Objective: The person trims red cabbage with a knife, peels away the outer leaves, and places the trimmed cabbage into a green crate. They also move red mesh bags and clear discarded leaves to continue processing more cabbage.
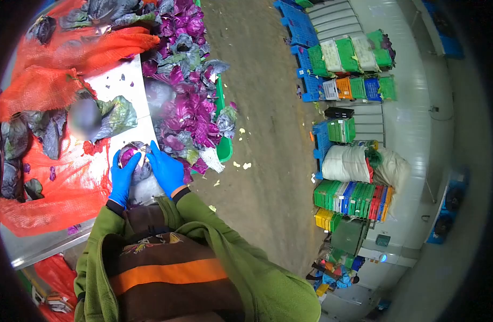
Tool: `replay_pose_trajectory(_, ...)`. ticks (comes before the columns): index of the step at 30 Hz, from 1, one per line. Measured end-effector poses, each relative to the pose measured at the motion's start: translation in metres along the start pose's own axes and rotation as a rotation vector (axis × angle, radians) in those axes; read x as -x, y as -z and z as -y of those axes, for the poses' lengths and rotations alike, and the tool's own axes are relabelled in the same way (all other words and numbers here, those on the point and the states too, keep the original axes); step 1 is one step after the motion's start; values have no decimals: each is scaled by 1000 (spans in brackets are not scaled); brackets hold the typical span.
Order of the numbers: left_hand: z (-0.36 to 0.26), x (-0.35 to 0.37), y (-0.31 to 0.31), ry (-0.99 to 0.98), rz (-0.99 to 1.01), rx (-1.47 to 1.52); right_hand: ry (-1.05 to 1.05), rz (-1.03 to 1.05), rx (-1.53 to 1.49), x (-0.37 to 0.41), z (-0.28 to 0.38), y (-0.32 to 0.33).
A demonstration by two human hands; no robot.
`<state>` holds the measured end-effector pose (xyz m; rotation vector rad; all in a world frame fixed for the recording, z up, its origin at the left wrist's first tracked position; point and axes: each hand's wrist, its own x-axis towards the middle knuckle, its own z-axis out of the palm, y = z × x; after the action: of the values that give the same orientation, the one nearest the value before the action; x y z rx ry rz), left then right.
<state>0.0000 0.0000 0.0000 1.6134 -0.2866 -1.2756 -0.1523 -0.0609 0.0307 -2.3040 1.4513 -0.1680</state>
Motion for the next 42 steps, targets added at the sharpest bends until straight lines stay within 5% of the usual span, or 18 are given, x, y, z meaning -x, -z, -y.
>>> replay_pose_trajectory(21, -6, 10, -9, -93, -107, -223, 102, 5, 136, -26, 6, 12)
replay_pose_trajectory(25, -6, 12, -3, -149, -70, -203, 26, -69, -233, -20, -4, 1)
replay_pose_trajectory(28, -4, 17, 2, -89, -18, -60, -285, -55, -541, -21, -11, -10)
replay_pose_trajectory(31, -10, 17, 9, -50, 48, 69, -141, -26, -651, -24, -8, 1)
replay_pose_trajectory(33, -17, 10, 20, -312, 47, -641, -150, 20, -623, -23, -8, 4)
replay_pose_trajectory(34, -24, 5, 25, -536, 112, -715, -152, 75, -589, -24, -7, 5)
replay_pose_trajectory(35, -26, 4, 27, -529, 116, -719, -158, 79, -592, -23, -6, 4)
replay_pose_trajectory(37, -32, 3, 27, -342, 452, -405, -142, 25, -409, -24, 2, 8)
replay_pose_trajectory(42, -17, 11, 30, -451, 422, -427, -122, -166, -171, -61, -32, -45)
